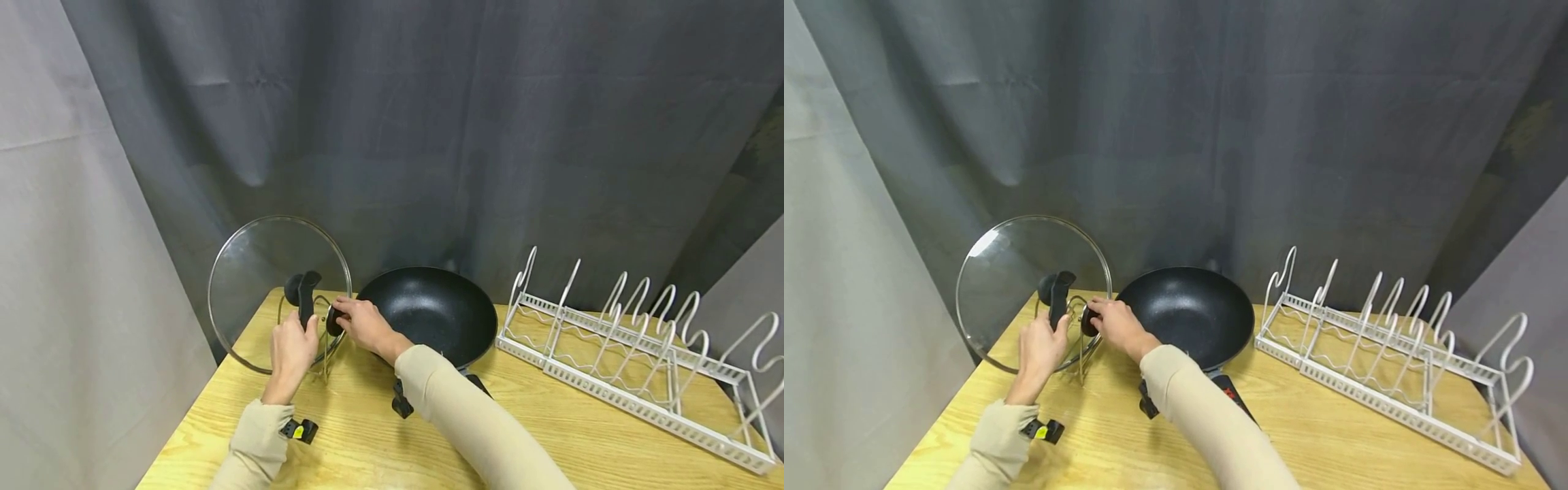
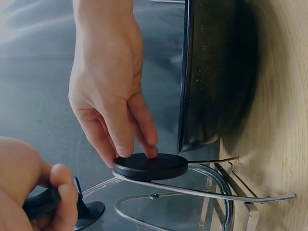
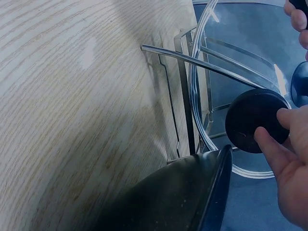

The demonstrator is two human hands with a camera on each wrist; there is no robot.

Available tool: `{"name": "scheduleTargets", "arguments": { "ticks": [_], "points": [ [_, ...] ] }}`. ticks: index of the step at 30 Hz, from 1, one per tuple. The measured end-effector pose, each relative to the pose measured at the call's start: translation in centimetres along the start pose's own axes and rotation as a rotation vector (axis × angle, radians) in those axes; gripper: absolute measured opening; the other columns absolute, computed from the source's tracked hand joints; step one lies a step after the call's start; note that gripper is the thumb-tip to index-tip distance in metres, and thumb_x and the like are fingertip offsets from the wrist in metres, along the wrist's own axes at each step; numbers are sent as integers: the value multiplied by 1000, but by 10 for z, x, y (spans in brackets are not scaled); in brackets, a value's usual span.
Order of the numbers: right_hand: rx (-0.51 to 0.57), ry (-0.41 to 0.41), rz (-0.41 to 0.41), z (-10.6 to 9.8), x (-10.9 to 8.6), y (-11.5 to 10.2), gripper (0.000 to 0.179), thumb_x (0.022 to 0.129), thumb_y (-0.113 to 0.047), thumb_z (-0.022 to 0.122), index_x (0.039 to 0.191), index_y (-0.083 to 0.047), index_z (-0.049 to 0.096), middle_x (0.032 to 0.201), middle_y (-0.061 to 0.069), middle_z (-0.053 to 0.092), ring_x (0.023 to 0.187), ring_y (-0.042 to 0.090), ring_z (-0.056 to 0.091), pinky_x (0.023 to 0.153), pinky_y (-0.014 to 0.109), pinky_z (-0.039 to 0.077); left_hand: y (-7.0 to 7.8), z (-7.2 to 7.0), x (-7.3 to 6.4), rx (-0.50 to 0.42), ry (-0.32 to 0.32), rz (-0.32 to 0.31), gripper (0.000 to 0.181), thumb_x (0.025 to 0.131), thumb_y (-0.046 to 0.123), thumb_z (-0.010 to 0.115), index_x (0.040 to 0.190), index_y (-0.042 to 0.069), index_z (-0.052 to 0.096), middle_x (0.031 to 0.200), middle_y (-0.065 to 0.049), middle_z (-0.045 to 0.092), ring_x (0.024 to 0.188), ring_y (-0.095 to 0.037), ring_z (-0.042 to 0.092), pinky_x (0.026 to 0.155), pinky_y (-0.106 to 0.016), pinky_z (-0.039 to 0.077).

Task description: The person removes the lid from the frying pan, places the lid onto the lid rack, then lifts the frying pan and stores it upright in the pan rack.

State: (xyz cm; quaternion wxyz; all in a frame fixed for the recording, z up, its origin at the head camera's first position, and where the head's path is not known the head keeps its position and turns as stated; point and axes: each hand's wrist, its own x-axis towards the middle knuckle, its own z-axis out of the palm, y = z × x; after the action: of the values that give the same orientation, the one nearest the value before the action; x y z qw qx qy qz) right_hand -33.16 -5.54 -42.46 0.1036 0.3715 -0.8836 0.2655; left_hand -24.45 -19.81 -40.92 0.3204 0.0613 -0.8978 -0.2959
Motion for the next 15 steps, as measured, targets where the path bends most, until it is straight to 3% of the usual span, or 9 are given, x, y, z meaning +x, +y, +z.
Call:
{"name": "scheduleTargets", "arguments": {
  "ticks": [9,15],
  "points": [
    [23,62,27,-1,0,1,36,91,-15,64,126,-5,60,132,11,54,101,18,64,88,32,49,5,2,1,22,-23,6,26,92,21,62,79,0,56,58,-13,55,53,-35,57,45,-44,42],
    [74,51,29,0,1,-6,34,91,-13,64,124,-5,61,131,9,55,94,14,66,78,21,52,5,8,-3,53,-72,19,26,92,20,61,87,-5,59,65,-19,60,57,-38,61,46,-45,46]
  ]
}}
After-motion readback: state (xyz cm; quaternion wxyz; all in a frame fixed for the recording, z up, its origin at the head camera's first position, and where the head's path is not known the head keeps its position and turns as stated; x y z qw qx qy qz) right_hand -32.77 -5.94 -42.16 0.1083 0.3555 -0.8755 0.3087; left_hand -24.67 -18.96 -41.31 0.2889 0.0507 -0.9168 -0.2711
